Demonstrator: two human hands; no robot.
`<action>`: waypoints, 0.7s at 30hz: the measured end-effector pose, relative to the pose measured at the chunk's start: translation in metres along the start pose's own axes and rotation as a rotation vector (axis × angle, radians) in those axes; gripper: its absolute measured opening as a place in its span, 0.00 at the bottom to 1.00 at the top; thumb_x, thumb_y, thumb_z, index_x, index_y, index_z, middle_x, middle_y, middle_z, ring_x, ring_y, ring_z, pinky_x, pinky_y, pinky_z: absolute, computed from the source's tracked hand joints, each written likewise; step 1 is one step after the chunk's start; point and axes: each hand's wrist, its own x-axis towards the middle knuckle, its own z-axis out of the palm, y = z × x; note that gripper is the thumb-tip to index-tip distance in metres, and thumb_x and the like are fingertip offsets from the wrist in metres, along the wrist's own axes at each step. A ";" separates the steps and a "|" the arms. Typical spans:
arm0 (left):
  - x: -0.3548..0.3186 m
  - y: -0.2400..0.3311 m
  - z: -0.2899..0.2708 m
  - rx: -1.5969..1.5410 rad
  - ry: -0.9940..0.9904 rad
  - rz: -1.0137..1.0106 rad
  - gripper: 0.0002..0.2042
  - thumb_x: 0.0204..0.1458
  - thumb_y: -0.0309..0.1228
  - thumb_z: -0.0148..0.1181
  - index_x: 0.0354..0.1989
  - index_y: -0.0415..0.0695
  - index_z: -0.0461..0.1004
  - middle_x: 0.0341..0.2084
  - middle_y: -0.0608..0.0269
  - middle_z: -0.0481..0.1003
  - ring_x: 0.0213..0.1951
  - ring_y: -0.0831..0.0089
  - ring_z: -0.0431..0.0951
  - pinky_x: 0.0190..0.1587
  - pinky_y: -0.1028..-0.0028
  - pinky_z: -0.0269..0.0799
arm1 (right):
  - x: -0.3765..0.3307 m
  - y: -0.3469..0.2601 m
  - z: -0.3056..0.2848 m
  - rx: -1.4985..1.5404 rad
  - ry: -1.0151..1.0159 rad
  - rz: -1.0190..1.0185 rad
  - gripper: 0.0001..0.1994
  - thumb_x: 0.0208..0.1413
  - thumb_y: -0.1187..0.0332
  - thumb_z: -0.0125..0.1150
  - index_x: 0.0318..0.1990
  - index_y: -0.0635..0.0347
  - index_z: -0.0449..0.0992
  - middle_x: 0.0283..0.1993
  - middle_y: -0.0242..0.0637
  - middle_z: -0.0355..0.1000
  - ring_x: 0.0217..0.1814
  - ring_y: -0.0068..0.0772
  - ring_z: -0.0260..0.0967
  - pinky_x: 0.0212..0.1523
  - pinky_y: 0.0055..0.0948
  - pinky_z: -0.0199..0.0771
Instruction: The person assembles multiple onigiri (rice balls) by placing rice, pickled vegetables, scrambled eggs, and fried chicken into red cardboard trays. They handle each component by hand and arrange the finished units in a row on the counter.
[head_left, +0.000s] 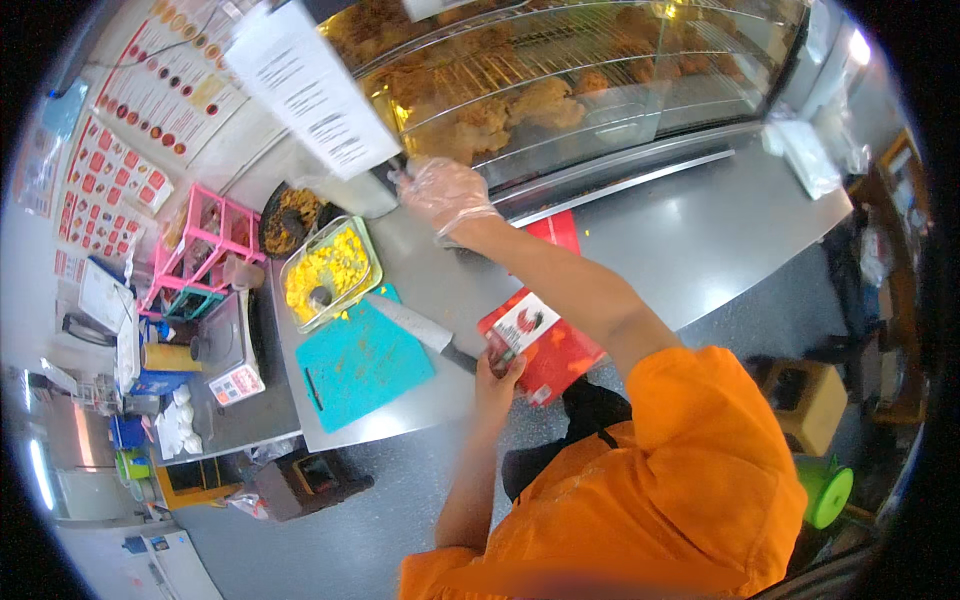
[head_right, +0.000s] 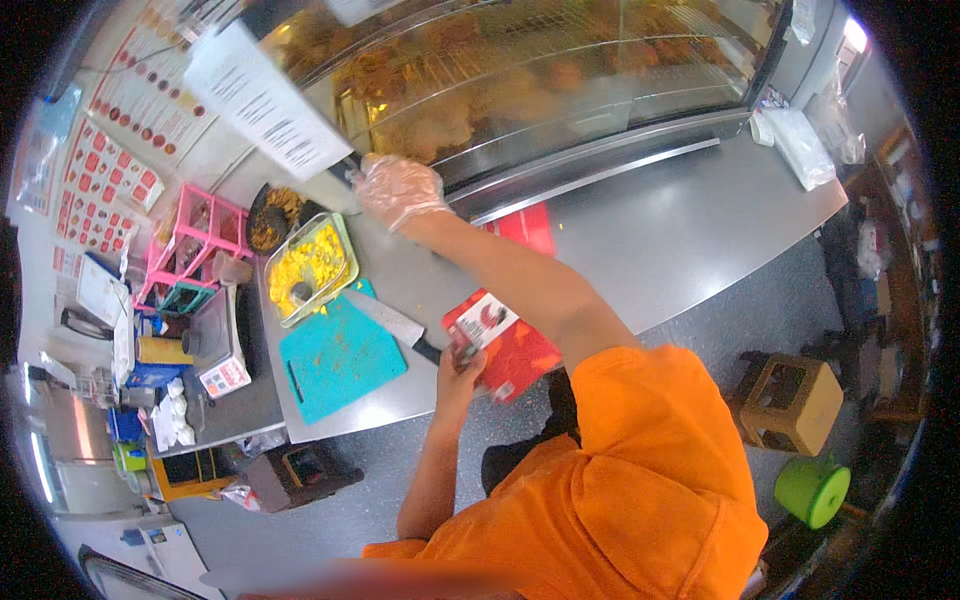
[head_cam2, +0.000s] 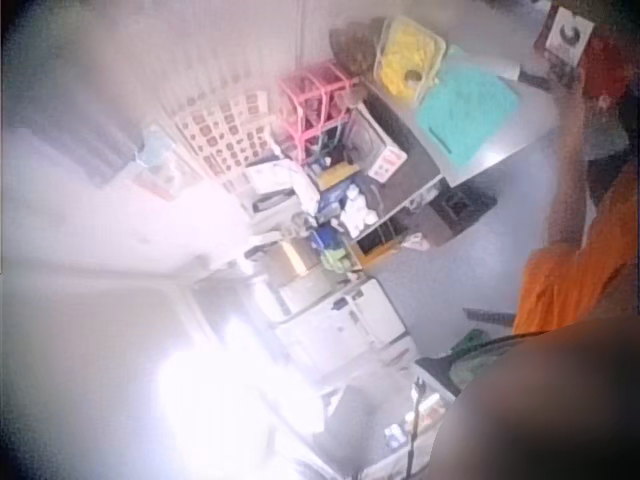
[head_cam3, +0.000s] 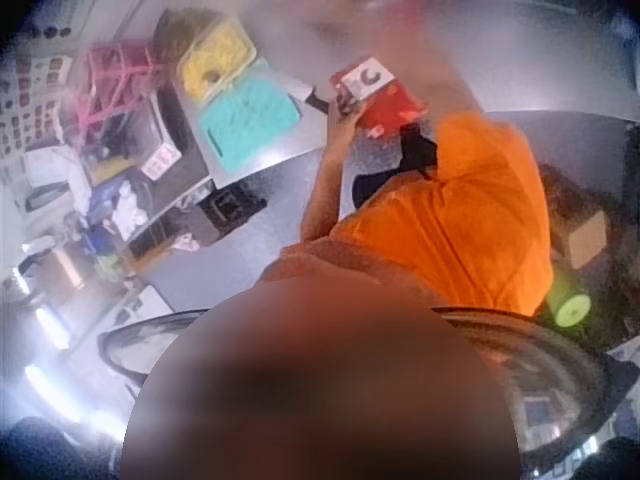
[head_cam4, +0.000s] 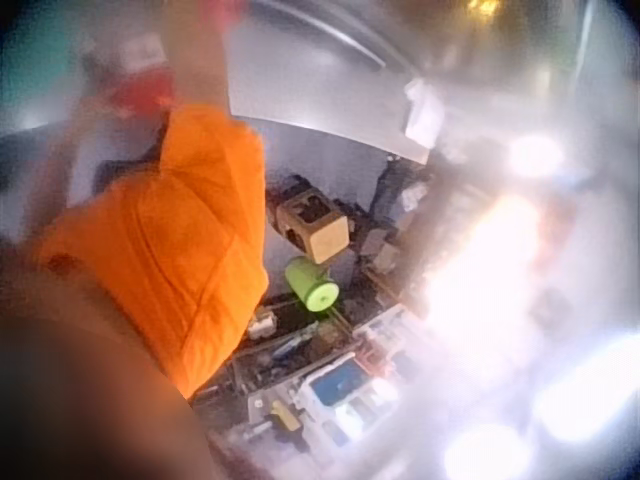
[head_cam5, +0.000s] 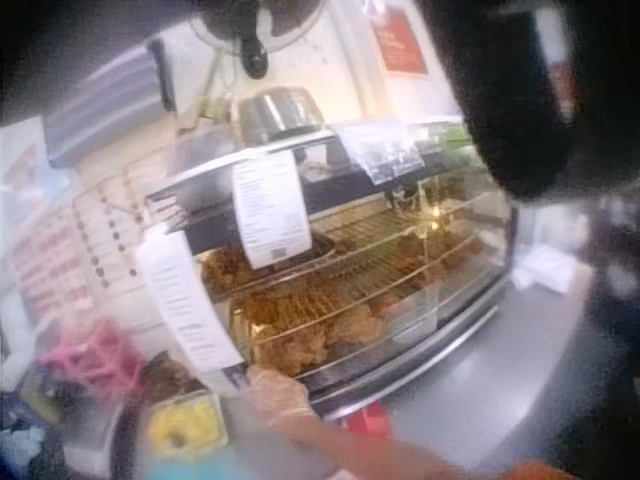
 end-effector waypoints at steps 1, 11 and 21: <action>0.005 -0.004 0.011 0.103 0.111 0.132 0.25 0.54 0.30 0.65 0.59 0.38 0.64 0.48 0.58 0.74 0.49 0.70 0.74 0.52 0.70 0.70 | 0.004 0.003 -0.002 -0.014 -0.015 -0.015 0.23 0.61 0.47 0.48 0.39 0.59 0.76 0.39 0.51 0.77 0.45 0.53 0.76 0.46 0.48 0.75; -0.046 -0.123 -0.087 0.308 1.138 -0.033 0.16 0.56 0.28 0.56 0.51 0.37 0.63 0.41 0.55 0.70 0.45 0.62 0.70 0.52 0.62 0.67 | -0.003 0.082 -0.058 -0.205 0.135 0.052 0.20 0.64 0.48 0.47 0.31 0.53 0.74 0.27 0.45 0.76 0.31 0.49 0.78 0.32 0.47 0.78; 0.034 -0.144 -0.201 -0.299 0.883 -0.543 0.28 0.59 0.47 0.37 0.64 0.44 0.62 0.62 0.54 0.66 0.59 0.54 0.68 0.62 0.54 0.60 | -0.021 0.179 -0.113 -0.283 0.563 0.156 0.11 0.64 0.58 0.53 0.42 0.53 0.77 0.33 0.44 0.76 0.38 0.48 0.75 0.39 0.46 0.75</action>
